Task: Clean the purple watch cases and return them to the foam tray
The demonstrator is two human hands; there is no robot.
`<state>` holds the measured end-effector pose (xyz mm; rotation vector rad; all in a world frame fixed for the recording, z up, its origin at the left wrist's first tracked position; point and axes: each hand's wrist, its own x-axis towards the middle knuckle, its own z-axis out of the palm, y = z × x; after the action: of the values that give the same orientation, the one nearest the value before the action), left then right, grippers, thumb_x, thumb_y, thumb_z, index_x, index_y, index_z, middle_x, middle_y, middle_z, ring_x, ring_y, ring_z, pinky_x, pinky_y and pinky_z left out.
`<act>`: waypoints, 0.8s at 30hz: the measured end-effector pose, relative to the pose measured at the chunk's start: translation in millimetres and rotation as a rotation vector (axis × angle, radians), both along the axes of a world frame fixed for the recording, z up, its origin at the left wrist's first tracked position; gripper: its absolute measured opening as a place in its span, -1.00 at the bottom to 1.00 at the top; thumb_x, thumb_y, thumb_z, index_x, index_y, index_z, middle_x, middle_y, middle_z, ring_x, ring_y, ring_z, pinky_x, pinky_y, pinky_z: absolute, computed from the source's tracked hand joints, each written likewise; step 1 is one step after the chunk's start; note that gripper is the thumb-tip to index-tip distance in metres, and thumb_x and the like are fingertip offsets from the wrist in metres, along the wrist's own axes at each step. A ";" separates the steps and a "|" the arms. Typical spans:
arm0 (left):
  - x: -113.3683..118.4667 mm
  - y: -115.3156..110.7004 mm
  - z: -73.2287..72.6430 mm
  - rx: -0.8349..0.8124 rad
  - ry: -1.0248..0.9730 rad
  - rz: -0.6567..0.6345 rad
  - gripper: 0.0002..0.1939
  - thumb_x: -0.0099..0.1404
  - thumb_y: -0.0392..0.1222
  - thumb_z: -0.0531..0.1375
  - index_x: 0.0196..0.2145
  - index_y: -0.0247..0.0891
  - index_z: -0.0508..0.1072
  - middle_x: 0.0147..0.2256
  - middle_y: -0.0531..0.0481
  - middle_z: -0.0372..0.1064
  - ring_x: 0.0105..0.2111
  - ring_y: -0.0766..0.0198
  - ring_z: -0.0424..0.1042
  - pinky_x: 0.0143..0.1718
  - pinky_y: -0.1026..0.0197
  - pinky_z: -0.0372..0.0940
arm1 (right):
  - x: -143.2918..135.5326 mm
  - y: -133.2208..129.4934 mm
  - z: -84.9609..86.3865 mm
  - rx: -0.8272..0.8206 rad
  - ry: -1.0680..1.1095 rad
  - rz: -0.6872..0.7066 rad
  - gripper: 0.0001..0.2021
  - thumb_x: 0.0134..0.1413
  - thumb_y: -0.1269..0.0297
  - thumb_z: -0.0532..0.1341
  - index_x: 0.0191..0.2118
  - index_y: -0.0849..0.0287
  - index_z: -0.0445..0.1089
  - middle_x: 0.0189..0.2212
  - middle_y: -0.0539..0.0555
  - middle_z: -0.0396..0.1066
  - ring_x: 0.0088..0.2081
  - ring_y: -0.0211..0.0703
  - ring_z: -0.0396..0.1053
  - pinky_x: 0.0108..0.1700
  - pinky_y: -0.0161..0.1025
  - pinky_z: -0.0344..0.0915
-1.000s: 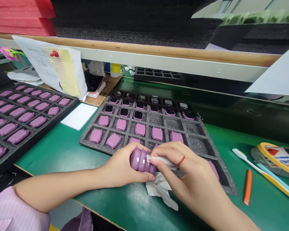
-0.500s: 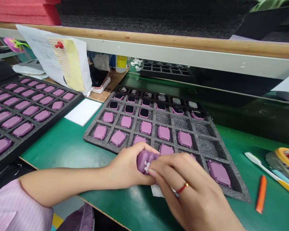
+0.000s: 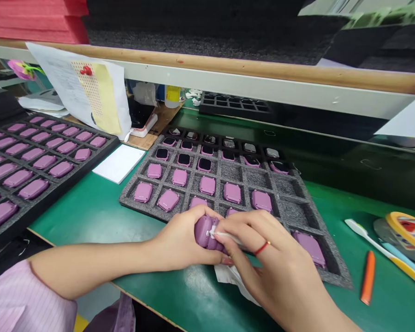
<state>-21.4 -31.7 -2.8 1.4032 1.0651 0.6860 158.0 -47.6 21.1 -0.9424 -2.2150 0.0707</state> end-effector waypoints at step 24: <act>2.4 0.5 -9.0 0.026 -0.069 0.015 -0.47 -0.05 -0.20 0.45 -0.12 -0.22 0.40 -0.12 -0.06 0.52 -0.11 0.06 0.48 -0.07 0.09 0.36 | -16.5 -7.5 -0.4 0.072 -0.039 0.021 -0.84 0.22 0.57 0.19 -0.17 0.19 0.39 -0.32 0.12 0.45 -0.26 -0.08 0.38 -0.25 -0.15 0.38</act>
<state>-19.1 -31.2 -11.8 1.3850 1.0174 0.7561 141.5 -55.1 20.7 -0.8880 -2.2479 -0.0176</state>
